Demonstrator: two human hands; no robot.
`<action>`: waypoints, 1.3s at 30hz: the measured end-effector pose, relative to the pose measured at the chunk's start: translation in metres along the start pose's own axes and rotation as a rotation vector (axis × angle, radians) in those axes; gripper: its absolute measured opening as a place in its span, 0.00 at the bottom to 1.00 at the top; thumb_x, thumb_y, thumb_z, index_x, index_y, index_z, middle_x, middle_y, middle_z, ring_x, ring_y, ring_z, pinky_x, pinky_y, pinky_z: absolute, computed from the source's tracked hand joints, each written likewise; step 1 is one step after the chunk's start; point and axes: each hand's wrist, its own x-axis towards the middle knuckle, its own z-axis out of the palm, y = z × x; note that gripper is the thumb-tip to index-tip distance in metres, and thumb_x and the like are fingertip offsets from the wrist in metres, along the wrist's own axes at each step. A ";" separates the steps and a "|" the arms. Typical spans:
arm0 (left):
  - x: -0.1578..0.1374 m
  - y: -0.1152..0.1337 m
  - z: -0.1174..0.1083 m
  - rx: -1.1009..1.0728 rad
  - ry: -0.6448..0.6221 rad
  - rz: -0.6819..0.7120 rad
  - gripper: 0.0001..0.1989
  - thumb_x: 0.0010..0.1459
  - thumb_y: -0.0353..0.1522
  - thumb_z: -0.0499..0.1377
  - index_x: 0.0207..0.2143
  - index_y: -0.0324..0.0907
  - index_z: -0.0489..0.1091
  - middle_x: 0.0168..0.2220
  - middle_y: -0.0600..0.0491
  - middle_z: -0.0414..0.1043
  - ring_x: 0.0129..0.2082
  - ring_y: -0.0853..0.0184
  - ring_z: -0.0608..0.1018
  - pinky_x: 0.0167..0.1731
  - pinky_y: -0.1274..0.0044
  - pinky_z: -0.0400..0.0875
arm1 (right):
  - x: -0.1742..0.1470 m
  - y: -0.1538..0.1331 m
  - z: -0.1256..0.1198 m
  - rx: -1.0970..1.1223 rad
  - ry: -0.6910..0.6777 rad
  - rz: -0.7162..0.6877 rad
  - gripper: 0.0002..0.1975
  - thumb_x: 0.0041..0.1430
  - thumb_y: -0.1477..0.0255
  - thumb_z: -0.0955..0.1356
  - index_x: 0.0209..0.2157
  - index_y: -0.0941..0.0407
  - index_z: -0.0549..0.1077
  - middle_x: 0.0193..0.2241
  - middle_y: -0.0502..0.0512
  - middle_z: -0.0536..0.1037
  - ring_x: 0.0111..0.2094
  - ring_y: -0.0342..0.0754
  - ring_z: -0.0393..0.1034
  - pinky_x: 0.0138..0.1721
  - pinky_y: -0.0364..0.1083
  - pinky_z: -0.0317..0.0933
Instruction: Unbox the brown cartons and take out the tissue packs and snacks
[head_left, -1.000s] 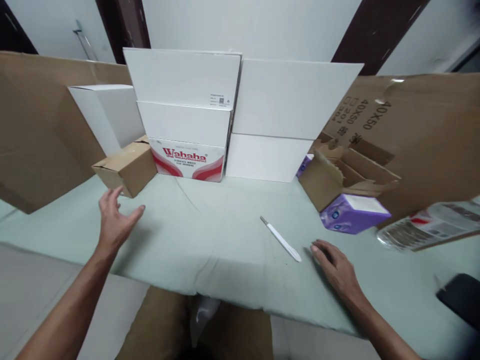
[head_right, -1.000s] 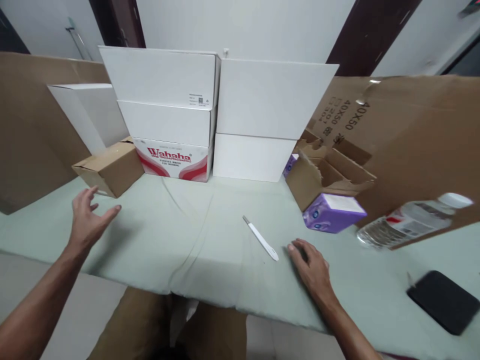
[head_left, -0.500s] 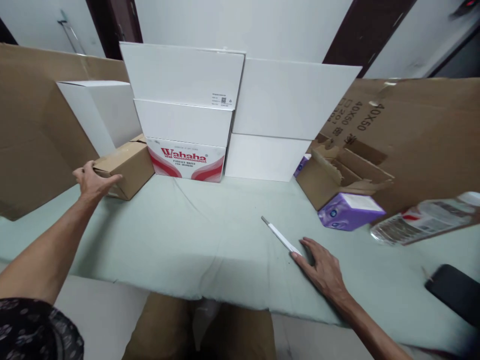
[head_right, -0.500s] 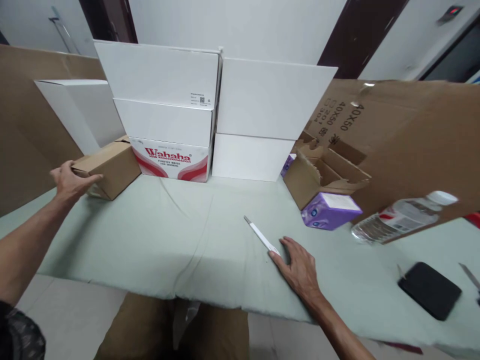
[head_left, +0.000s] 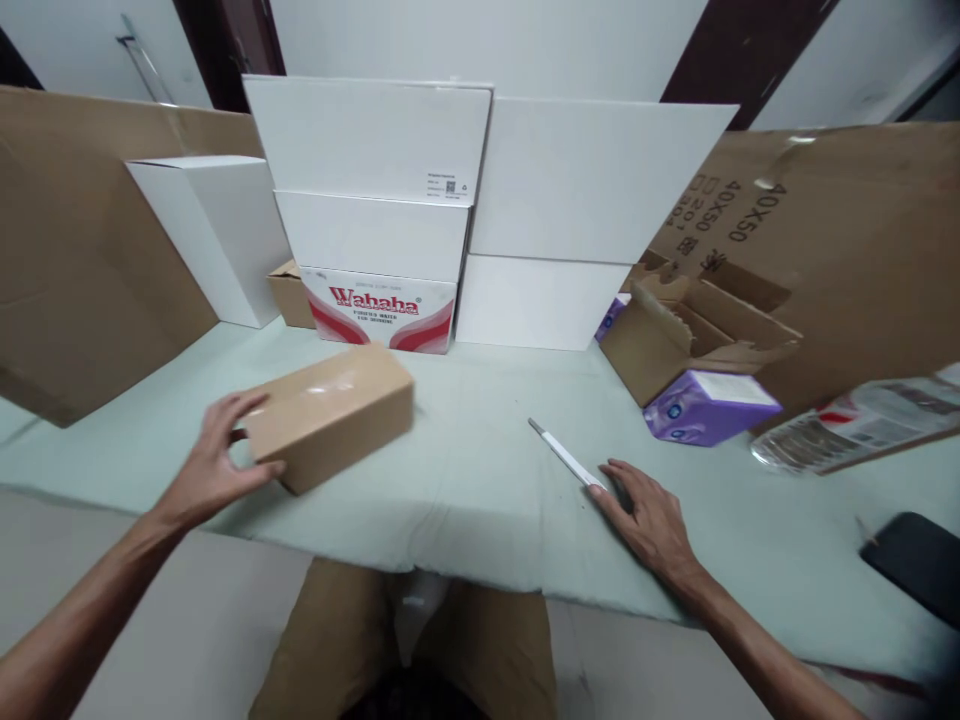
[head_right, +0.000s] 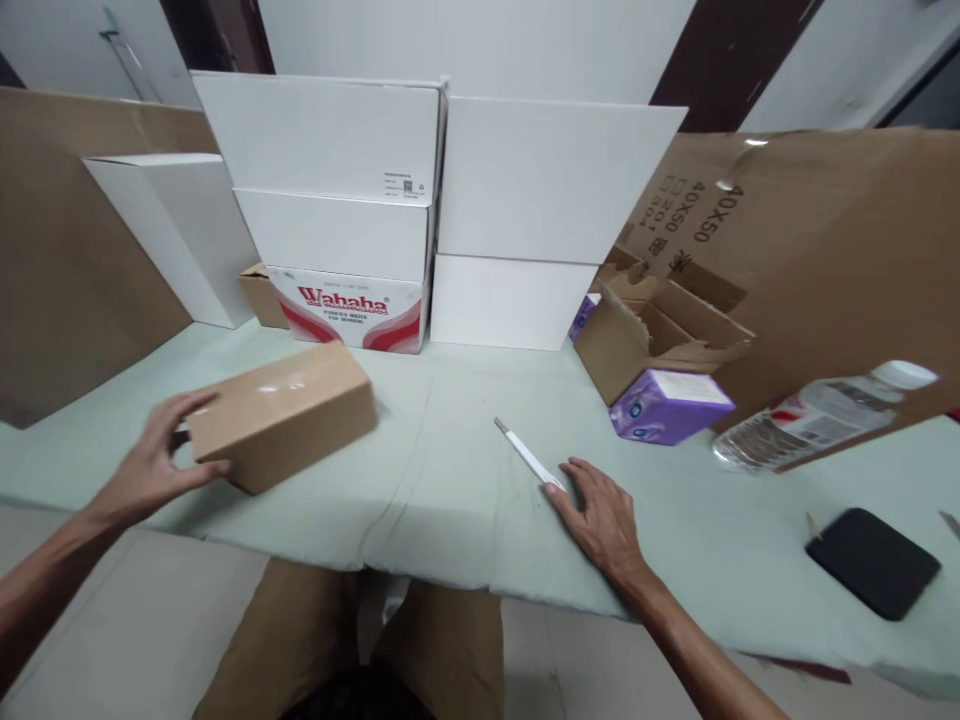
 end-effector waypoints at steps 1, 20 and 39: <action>0.002 0.011 0.010 -0.035 -0.088 0.023 0.41 0.45 0.46 0.71 0.61 0.49 0.67 0.66 0.43 0.60 0.68 0.40 0.63 0.61 0.50 0.70 | 0.000 0.000 0.000 0.007 0.000 0.005 0.26 0.63 0.47 0.63 0.49 0.51 0.78 0.56 0.62 0.80 0.60 0.65 0.71 0.60 0.64 0.61; 0.014 0.097 0.139 -0.780 -0.155 -0.149 0.33 0.57 0.46 0.58 0.62 0.43 0.70 0.65 0.47 0.70 0.60 0.47 0.73 0.62 0.61 0.65 | -0.002 -0.005 -0.004 0.032 -0.006 0.015 0.29 0.64 0.45 0.60 0.49 0.52 0.78 0.55 0.63 0.81 0.59 0.64 0.72 0.59 0.63 0.62; 0.024 0.099 0.136 -0.926 -0.200 -0.150 0.36 0.47 0.35 0.59 0.61 0.41 0.72 0.75 0.48 0.53 0.76 0.48 0.50 0.73 0.62 0.40 | 0.031 -0.058 -0.001 -0.312 -0.109 0.017 0.18 0.66 0.62 0.61 0.43 0.56 0.79 0.44 0.66 0.82 0.48 0.63 0.73 0.47 0.57 0.60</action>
